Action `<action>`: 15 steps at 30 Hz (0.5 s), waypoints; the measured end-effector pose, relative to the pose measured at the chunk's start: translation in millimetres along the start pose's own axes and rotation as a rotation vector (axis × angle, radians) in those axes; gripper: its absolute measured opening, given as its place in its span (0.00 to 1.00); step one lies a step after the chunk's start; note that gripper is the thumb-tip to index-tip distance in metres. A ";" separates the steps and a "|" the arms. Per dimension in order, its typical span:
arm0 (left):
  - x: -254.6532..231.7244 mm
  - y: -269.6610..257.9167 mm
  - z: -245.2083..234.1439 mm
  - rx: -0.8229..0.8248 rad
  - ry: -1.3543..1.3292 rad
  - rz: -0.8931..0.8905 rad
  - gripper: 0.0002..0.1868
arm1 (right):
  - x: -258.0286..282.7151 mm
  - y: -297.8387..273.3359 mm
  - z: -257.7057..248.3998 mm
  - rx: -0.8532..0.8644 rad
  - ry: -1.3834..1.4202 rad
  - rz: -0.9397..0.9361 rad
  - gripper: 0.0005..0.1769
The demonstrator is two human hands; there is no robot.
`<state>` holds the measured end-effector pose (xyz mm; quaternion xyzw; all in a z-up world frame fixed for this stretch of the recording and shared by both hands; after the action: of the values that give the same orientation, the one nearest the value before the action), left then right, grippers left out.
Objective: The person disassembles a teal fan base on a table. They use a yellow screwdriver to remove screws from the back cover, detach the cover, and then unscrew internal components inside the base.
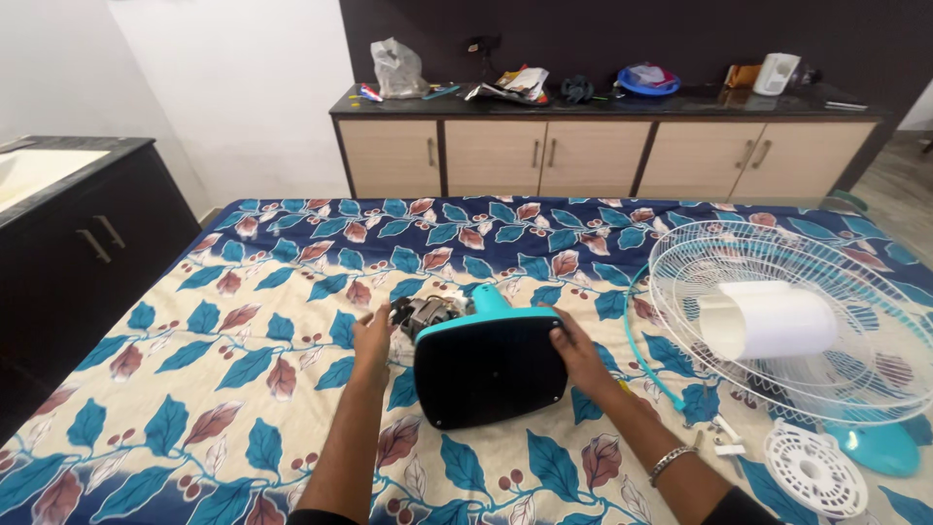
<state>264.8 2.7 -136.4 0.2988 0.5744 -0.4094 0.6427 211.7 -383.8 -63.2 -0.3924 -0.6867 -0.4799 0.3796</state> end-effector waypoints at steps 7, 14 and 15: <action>-151.8 -89.7 5.3 0.091 -0.052 0.354 0.23 | -4.0 12.0 -37.0 -0.078 0.127 0.028 0.34; -274.0 -277.2 37.5 0.856 -0.341 0.507 0.09 | -4.6 -1.8 -62.4 -0.109 -0.421 0.205 0.22; -286.8 -310.8 39.2 1.031 -0.361 0.512 0.08 | -4.8 -5.2 -64.8 -0.101 -0.478 0.239 0.23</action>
<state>12.5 -129.4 178.7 0.6264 0.0935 -0.5116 0.5807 218.3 -447.9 -53.0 -0.5913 -0.6810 -0.3589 0.2405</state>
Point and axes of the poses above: each hand's wrist, its own y-axis towards the middle knuckle, its own z-axis out of the palm, x = y × z, the point moved 7 cm from there along y, towards the middle knuckle, and after that the axes turned 6 degrees about z, right-handed, at the moved point
